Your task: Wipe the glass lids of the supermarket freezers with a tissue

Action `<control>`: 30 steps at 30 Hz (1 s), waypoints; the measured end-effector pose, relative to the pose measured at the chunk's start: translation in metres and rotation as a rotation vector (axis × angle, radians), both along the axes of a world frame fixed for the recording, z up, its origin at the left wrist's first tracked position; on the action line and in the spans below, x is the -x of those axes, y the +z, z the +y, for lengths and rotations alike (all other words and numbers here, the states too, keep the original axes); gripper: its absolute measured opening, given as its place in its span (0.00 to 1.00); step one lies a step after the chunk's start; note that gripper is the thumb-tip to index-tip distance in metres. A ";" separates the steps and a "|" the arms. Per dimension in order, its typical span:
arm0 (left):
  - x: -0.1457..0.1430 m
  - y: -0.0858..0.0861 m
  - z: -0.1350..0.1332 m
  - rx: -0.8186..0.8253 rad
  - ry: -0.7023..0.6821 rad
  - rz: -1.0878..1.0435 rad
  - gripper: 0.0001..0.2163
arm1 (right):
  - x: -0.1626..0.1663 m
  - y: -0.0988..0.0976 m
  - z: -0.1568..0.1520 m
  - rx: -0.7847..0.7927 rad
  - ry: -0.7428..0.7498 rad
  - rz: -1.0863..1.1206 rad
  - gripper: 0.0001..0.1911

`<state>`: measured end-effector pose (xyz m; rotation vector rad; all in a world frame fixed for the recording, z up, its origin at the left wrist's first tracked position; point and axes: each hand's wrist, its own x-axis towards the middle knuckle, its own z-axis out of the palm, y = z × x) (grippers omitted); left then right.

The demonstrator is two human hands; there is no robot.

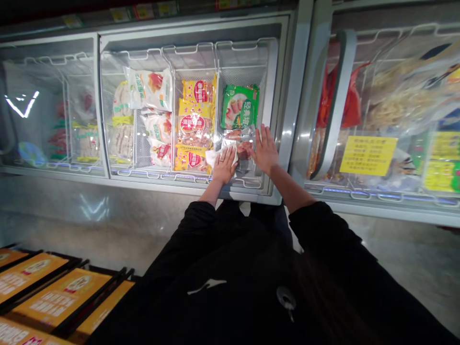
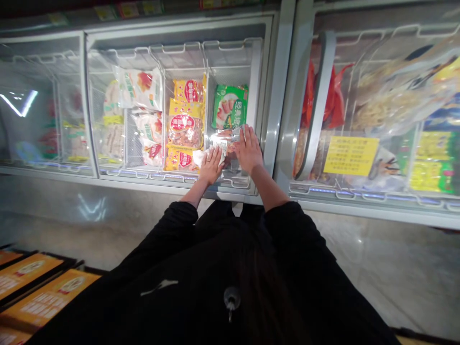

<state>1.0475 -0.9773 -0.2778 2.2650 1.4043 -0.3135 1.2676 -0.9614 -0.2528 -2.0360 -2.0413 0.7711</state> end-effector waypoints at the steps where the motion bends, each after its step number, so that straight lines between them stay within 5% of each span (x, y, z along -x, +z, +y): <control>1: -0.010 -0.002 -0.007 -0.016 0.047 0.010 0.32 | 0.000 -0.001 0.000 -0.007 -0.003 0.007 0.39; 5: -0.013 0.002 -0.039 0.035 -0.162 -0.056 0.31 | -0.001 -0.004 0.000 -0.023 -0.015 0.042 0.40; 10: 0.044 0.014 -0.036 0.136 -0.408 -0.101 0.29 | -0.002 -0.007 -0.001 -0.048 -0.012 0.081 0.42; 13: 0.037 0.010 -0.036 0.088 -0.213 -0.028 0.30 | -0.002 -0.008 0.000 -0.050 -0.012 0.086 0.39; 16: -0.005 0.001 -0.054 -0.004 0.095 0.091 0.32 | -0.003 -0.008 0.002 -0.035 -0.009 0.087 0.38; 17: -0.018 -0.001 -0.061 0.008 0.077 0.086 0.32 | -0.004 -0.008 0.003 -0.023 -0.006 0.091 0.38; 20: -0.027 0.000 -0.070 0.075 -0.185 -0.034 0.32 | -0.011 -0.007 0.004 0.015 0.008 0.111 0.39; 24: 0.011 0.008 -0.053 0.136 -0.434 -0.141 0.30 | -0.020 -0.002 -0.009 0.047 0.066 0.143 0.39; 26: 0.019 0.009 -0.048 0.134 -0.393 -0.132 0.30 | -0.023 0.000 -0.023 0.059 0.080 0.165 0.39; 30: -0.022 -0.001 -0.072 0.024 0.037 -0.049 0.32 | -0.021 0.001 -0.057 0.067 0.035 0.219 0.39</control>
